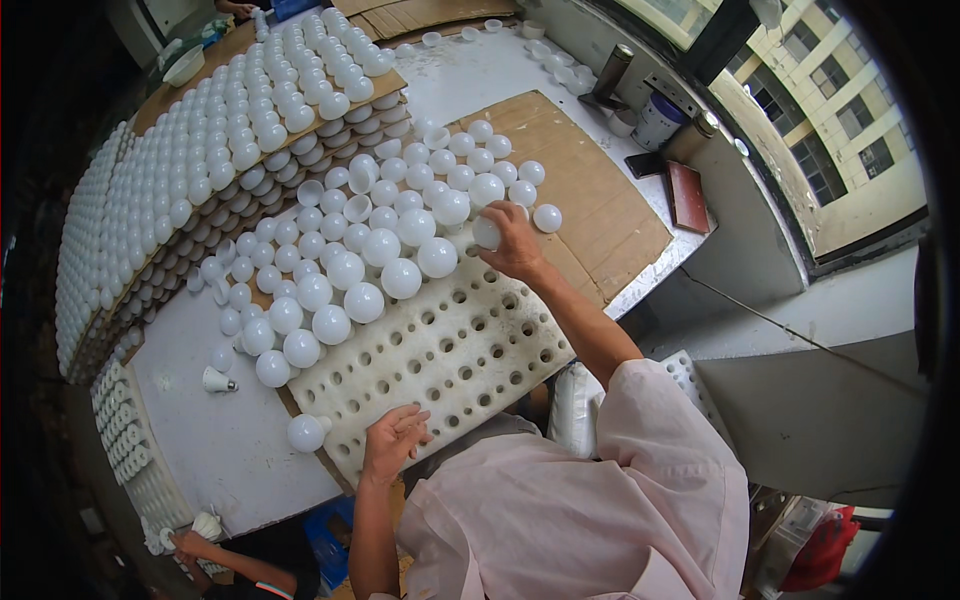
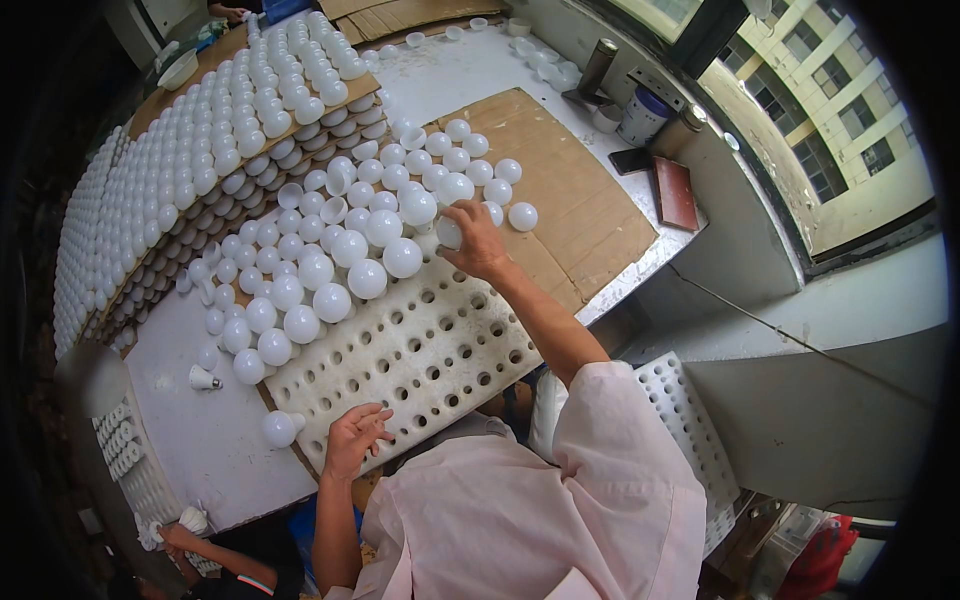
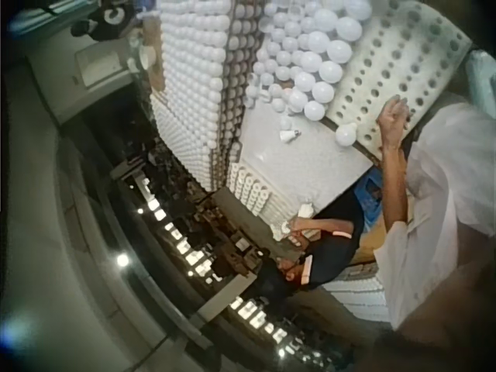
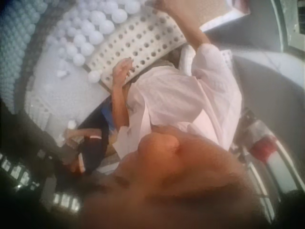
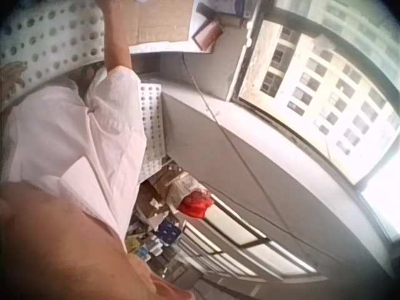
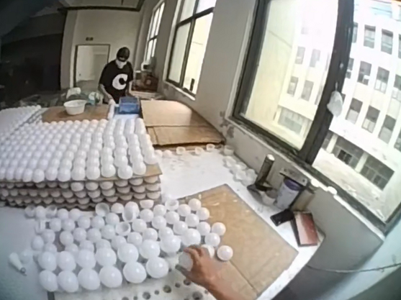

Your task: The person positions foam trays on the table, gathers plastic bulb covers, and assembles LED light bulbs by pressing the dome covers onto the bulb bases by hand.

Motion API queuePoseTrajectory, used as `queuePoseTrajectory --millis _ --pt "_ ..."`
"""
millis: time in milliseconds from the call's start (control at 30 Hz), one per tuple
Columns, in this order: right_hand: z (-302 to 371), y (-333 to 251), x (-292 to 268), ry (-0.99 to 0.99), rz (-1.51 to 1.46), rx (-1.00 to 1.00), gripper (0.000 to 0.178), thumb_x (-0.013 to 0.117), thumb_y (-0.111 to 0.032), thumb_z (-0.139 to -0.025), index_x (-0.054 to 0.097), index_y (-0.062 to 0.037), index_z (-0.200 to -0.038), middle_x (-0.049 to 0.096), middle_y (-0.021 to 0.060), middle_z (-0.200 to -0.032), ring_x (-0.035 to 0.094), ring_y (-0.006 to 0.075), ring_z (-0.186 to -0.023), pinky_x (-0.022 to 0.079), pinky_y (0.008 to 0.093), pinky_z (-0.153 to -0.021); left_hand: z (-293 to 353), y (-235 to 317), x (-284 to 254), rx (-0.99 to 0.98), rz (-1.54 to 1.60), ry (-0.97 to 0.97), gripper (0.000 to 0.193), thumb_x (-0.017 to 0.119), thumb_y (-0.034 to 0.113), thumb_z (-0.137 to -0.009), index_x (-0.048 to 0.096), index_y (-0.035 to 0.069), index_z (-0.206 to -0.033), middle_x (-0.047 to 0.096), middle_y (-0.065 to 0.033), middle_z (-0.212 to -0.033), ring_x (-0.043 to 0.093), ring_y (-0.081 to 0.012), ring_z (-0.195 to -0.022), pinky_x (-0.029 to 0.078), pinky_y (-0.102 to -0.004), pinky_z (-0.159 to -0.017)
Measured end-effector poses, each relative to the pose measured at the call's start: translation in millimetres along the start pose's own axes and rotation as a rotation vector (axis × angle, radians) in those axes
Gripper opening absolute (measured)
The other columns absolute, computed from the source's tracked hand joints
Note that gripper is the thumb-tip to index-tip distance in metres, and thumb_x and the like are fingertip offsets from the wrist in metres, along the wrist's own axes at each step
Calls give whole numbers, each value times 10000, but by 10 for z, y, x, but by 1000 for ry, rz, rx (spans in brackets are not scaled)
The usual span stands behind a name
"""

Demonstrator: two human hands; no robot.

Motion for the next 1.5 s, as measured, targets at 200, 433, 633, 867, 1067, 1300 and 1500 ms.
queuePoseTrajectory --millis 200,433,633,867,1067,1300,1500 --pt "-51 -228 416 -220 -373 35 785 643 -79 -634 381 -80 -1374 449 186 -1324 431 322 -1236 350 404 -1056 533 -286 -409 -12 39 282 391 605 49 -879 490 -100 -1221 638 -210 -1135 680 -181 -806 464 -197 -520" --pt "595 1947 -235 -96 575 419 723 687 -380 -759 419 -109 -1373 495 281 -1275 459 436 -1205 383 484 -1000 1248 49 -912 133 90 415 346 591 61 -888 516 -67 -1201 655 -196 -1104 675 -171 -804 438 -200 -522" --pt "423 1459 234 -442 516 660 738 692 -362 -754 399 -112 -1383 524 243 -1253 471 411 -1193 406 485 -977 1605 291 -2130 219 147 898 345 610 98 -898 527 -56 -1195 640 -204 -1097 670 -186 -822 473 -220 -550" --pt "1042 893 -305 397 -999 993 527 624 -196 -866 407 -114 -1340 454 139 -1284 509 272 -1125 505 409 -871 775 87 -4074 14 -45 1261 624 730 339 -788 531 -97 -1186 648 -189 -1091 666 -248 -880 534 -332 -668" --pt "1212 -477 -307 283 -789 998 586 609 -109 -893 302 -141 -1391 476 161 -1250 565 271 -1111 541 401 -863 176 261 -4933 -376 -229 1495 871 732 571 -671 539 -89 -1206 341 -288 -1431 410 -398 -1286 399 -472 -1019" --pt "1155 -1557 -111 101 -872 928 765 696 -72 -753 293 -90 -1403 488 144 -1241 580 306 -1095 543 404 -851 -151 -59 -5341 -317 -290 1598 814 732 424 -716 456 -106 -1269 326 -281 -1426 402 -380 -1297 417 -441 -1015" --pt "775 -1943 486 -263 -910 749 823 750 -132 -598 370 -104 -1328 607 125 -1092 598 222 -1000 521 345 -835 349 -52 -4594 619 518 1146 411 653 54 -818 498 -37 -1188 603 -125 -1118 642 -243 -917 519 -287 -664"
Point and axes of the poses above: each hand's wrist, its own z-axis away from the middle knuckle, its own x-axis out of the palm, y = z × x, the point moved 4 cm from there along -z, towards the middle knuckle
